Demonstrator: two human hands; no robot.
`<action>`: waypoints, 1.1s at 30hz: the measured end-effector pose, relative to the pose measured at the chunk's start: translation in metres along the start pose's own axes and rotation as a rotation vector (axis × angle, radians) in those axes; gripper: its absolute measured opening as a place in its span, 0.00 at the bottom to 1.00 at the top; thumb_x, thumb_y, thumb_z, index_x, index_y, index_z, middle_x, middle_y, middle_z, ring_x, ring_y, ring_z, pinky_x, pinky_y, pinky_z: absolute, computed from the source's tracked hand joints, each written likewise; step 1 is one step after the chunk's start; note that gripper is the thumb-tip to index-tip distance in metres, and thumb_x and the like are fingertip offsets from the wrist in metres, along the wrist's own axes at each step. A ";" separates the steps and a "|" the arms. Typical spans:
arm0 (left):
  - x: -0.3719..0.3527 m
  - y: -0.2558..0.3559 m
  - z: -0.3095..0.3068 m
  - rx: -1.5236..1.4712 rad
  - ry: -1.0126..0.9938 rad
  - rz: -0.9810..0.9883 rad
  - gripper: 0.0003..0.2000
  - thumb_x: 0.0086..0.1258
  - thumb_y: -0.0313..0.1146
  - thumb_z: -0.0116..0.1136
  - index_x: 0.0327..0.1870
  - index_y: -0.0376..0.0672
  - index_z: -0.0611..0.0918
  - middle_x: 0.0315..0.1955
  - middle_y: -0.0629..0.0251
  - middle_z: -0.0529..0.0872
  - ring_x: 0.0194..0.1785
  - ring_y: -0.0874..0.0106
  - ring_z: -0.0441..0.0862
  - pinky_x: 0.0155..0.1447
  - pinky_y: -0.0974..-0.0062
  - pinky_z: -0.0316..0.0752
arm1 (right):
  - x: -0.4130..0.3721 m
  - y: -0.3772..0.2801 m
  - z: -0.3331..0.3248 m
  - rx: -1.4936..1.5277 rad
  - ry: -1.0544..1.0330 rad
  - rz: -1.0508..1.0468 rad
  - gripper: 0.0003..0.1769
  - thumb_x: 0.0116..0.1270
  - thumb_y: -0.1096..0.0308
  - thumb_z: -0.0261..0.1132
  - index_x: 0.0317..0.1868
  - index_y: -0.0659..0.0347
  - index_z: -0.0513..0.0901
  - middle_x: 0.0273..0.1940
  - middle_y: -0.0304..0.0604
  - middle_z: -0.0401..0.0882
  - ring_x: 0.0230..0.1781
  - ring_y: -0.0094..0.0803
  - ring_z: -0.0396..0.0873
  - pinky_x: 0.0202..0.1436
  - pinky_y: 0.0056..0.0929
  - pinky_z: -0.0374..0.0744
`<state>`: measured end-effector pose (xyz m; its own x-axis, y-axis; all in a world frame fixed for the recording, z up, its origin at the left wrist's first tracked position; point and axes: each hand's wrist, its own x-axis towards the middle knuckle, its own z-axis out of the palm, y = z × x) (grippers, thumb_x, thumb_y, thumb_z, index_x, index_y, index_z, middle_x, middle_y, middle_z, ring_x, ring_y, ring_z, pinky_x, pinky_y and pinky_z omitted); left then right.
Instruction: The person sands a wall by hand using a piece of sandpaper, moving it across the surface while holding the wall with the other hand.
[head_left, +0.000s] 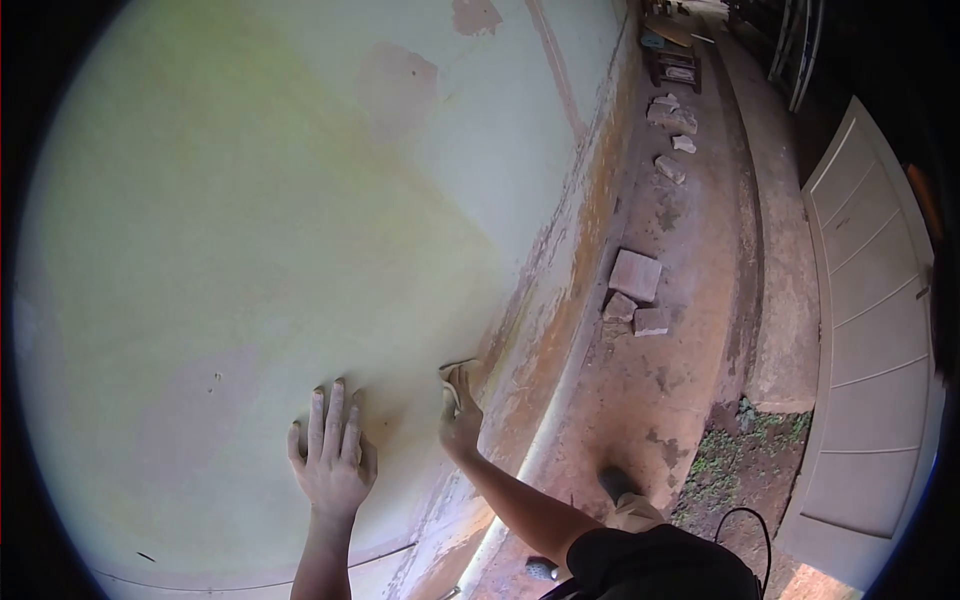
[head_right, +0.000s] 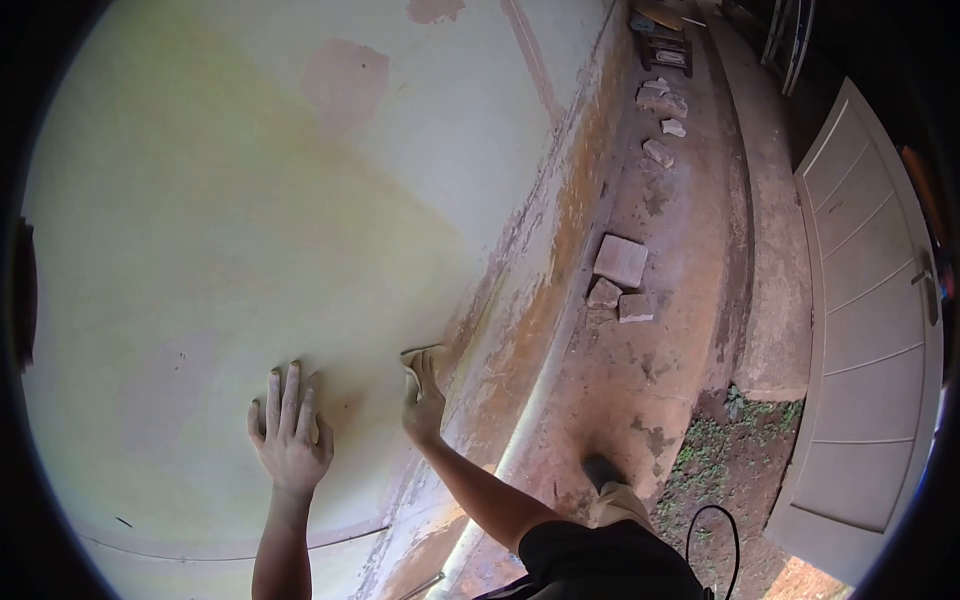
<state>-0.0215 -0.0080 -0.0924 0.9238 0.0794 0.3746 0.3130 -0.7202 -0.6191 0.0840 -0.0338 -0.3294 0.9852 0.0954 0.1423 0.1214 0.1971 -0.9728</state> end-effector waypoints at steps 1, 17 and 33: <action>0.009 -0.003 -0.002 0.012 -0.043 0.034 0.28 0.67 0.33 0.61 0.71 0.55 0.82 0.81 0.70 0.73 0.84 0.67 0.68 0.81 0.49 0.54 | 0.022 0.010 0.002 0.048 0.063 -0.009 0.19 0.85 0.69 0.58 0.69 0.67 0.82 0.71 0.67 0.77 0.77 0.59 0.71 0.76 0.45 0.76; 0.054 0.007 0.016 -0.108 -0.216 0.359 0.20 0.70 0.34 0.60 0.63 0.47 0.84 0.80 0.66 0.72 0.85 0.69 0.65 0.84 0.48 0.58 | 0.067 0.051 -0.008 -0.014 0.110 0.017 0.24 0.84 0.64 0.60 0.71 0.71 0.79 0.68 0.69 0.79 0.71 0.59 0.79 0.71 0.43 0.80; 0.090 0.041 0.043 -0.148 -0.225 0.337 0.17 0.70 0.33 0.60 0.60 0.46 0.86 0.79 0.65 0.74 0.83 0.69 0.68 0.81 0.49 0.62 | 0.206 0.129 -0.026 -0.173 0.116 0.321 0.19 0.84 0.59 0.61 0.59 0.67 0.88 0.37 0.56 0.91 0.33 0.34 0.82 0.43 0.40 0.79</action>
<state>0.0838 -0.0011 -0.1136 0.9992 -0.0403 -0.0017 -0.0341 -0.8216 -0.5690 0.3058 -0.0136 -0.4304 0.9823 0.0125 -0.1868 -0.1869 0.0069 -0.9823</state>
